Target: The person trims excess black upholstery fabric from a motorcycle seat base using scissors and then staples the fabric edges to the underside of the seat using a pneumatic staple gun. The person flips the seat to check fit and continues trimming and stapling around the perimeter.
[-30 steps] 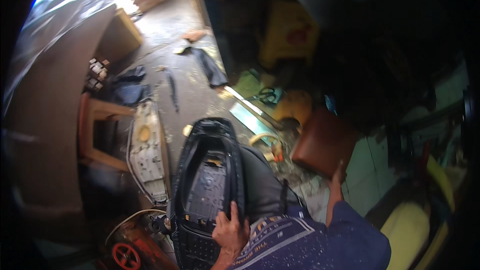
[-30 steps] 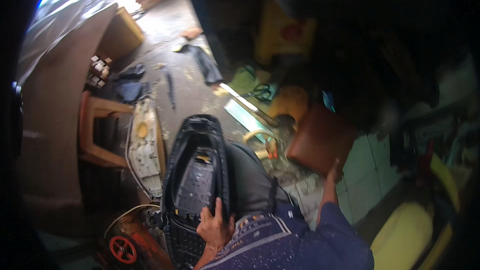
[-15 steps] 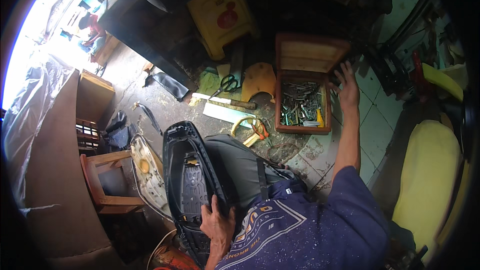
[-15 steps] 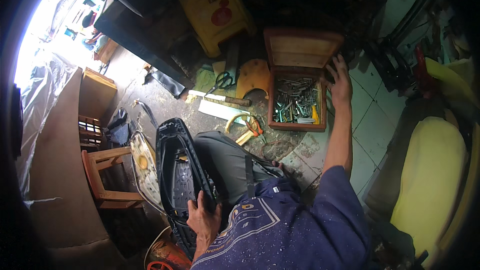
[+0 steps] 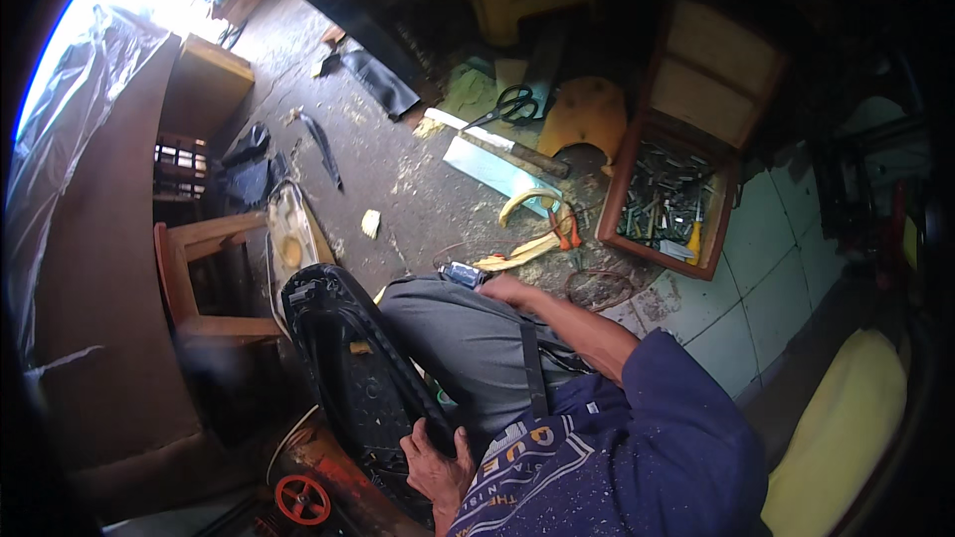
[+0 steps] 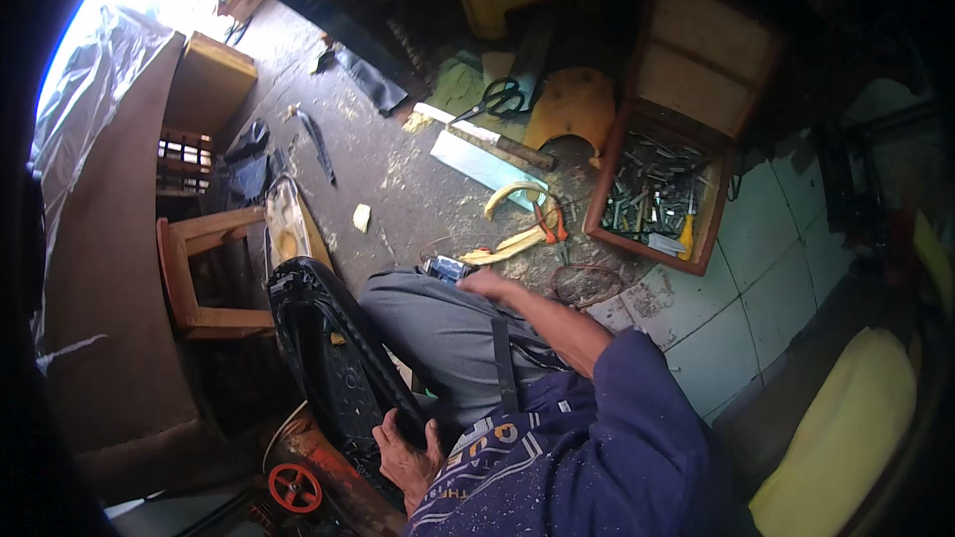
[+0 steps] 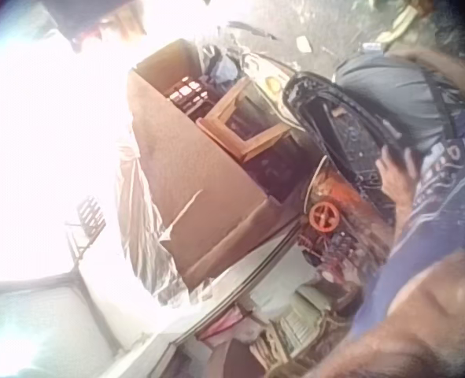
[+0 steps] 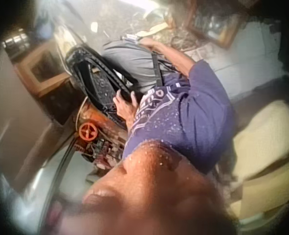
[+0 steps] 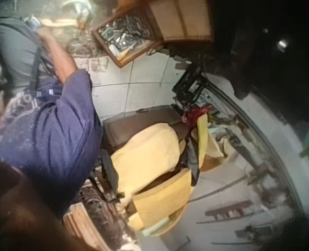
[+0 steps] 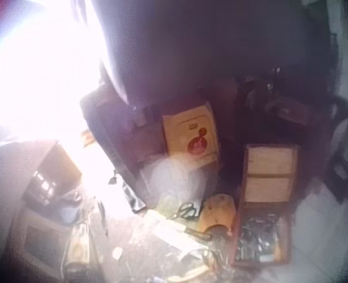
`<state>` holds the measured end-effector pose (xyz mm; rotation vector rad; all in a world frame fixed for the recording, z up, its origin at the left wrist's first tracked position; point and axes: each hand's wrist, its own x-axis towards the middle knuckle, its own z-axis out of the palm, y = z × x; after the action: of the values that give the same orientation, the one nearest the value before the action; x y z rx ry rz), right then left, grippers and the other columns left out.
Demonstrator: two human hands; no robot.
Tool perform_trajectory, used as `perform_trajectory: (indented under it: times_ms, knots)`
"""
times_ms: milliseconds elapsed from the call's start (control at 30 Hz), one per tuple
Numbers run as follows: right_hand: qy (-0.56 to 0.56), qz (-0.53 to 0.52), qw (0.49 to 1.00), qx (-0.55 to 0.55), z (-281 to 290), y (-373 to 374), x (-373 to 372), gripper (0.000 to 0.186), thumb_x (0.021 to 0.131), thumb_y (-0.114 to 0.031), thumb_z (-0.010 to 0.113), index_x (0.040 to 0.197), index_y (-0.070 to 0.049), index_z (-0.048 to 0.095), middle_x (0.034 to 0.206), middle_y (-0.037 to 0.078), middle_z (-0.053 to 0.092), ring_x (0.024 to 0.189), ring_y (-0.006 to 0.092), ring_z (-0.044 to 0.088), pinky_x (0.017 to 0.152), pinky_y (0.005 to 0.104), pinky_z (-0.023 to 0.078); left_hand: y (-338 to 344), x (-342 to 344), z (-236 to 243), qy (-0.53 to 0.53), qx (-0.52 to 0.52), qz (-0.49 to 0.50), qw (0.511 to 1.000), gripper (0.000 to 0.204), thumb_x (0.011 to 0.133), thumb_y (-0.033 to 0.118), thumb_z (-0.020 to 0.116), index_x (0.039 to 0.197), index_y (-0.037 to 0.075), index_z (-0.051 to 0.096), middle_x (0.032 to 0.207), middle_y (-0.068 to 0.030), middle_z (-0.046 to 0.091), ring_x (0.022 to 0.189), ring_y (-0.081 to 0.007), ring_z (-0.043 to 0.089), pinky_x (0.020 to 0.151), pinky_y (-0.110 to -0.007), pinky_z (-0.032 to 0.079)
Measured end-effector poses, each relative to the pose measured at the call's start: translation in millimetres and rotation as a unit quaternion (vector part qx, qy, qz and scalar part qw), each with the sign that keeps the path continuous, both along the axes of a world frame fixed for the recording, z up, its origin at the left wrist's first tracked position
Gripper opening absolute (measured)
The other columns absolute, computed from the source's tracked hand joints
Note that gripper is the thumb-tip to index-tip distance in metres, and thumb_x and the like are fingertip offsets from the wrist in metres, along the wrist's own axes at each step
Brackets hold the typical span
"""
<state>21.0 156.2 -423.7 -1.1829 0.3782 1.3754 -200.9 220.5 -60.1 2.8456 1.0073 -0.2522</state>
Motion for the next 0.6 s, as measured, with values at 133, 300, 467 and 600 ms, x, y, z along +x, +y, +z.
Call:
perform_trajectory:
  times_ms: [133,300,467,600]
  knots:
    - [-0.013,0.074,0.997,-0.034,-30,45,-35,0.047,0.088,-0.038,0.076,0.111,0.003,0.075,0.101,0.020,0.077,0.090,0.0309,0.076,0.076,0.0396,0.060,-3,-4,-7,0.002,0.012,0.041,0.999,0.063,0.085,0.039,0.082,0.135,0.010,0.056,0.106,-0.0165,0.056,0.094,-0.0432,0.065,0.073,-0.053,0.053]
    - [-0.087,0.141,0.983,-0.076,-71,71,-40,0.063,0.080,-0.048,0.080,0.113,0.006,0.075,0.106,0.024,0.076,0.096,0.0356,0.075,0.083,0.0424,0.059,-6,-5,-19,-0.016,0.027,0.051,0.998,0.062,0.084,0.039,0.083,0.132,0.009,0.058,0.100,-0.0164,0.055,0.090,-0.0431,0.065,0.072,-0.052,0.053]
    - [-0.205,0.142,0.952,-0.175,-73,77,-33,0.079,0.072,-0.058,0.084,0.115,0.008,0.075,0.111,0.028,0.076,0.102,0.0403,0.074,0.090,0.0452,0.058,6,-1,-17,-0.077,-0.001,0.001,0.997,0.062,0.079,0.034,0.086,0.126,0.005,0.060,0.100,-0.0175,0.059,0.088,-0.0444,0.065,0.072,-0.052,0.053]
    - [-0.202,0.014,0.955,-0.215,-42,58,-20,0.054,0.077,-0.039,0.078,0.104,0.008,0.078,0.105,0.025,0.078,0.091,0.0354,0.077,0.081,0.0408,0.061,20,18,9,-0.122,-0.037,-0.021,0.992,0.037,0.091,0.021,0.073,0.119,-0.001,0.062,0.116,-0.0208,0.054,0.112,-0.0389,0.058,0.096,-0.047,0.048]
